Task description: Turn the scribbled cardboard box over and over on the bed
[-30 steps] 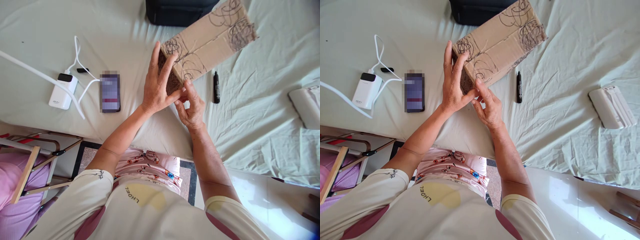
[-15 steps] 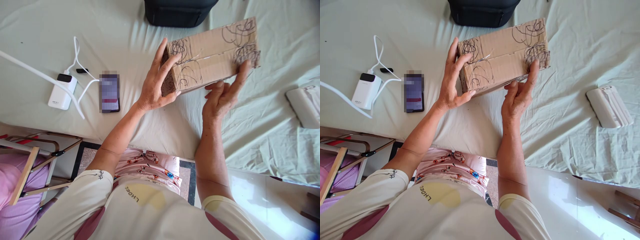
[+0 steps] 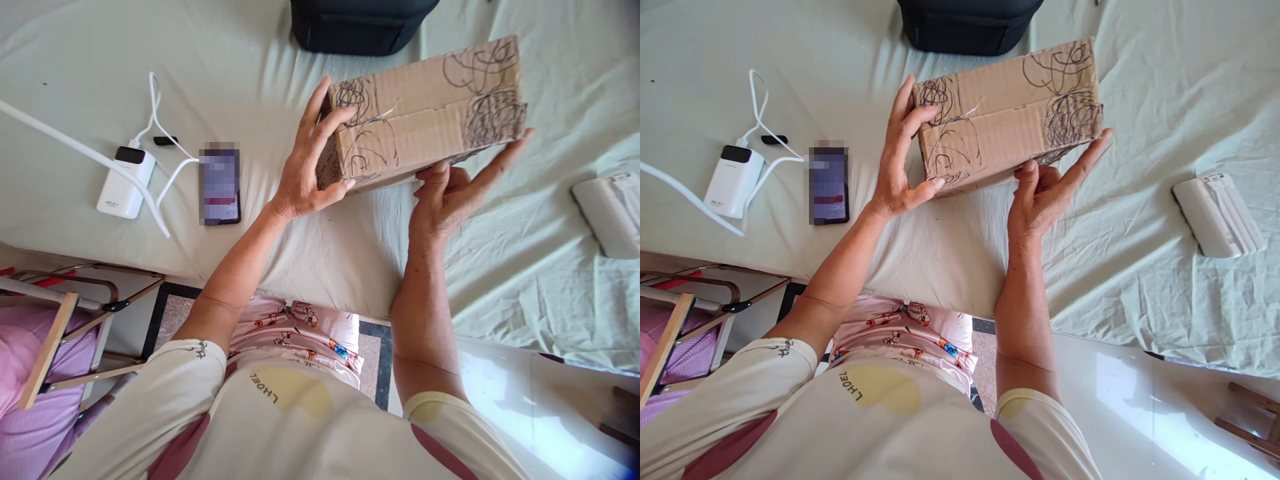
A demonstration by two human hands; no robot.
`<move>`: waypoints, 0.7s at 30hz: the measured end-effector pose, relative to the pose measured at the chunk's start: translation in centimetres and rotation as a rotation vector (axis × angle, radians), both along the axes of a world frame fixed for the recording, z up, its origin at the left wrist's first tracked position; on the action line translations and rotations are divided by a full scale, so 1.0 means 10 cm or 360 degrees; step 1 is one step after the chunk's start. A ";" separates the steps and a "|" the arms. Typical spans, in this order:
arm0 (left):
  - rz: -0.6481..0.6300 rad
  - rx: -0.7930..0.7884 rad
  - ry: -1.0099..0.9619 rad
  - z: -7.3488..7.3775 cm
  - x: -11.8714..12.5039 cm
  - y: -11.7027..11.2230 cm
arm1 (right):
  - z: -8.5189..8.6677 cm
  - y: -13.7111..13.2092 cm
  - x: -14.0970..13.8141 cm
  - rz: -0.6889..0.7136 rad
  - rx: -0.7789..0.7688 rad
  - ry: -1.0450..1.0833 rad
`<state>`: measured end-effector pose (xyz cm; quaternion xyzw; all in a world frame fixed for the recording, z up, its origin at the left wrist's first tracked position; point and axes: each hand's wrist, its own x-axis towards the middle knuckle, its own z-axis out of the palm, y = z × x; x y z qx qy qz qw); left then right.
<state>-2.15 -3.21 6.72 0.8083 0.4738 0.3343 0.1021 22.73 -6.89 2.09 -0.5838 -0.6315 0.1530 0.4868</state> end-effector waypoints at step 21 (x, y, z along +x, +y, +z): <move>0.0236 -0.0492 -0.0133 -0.37 0.13 0.16 | -0.32 0.12 0.18 -0.0619 -0.0539 -0.0396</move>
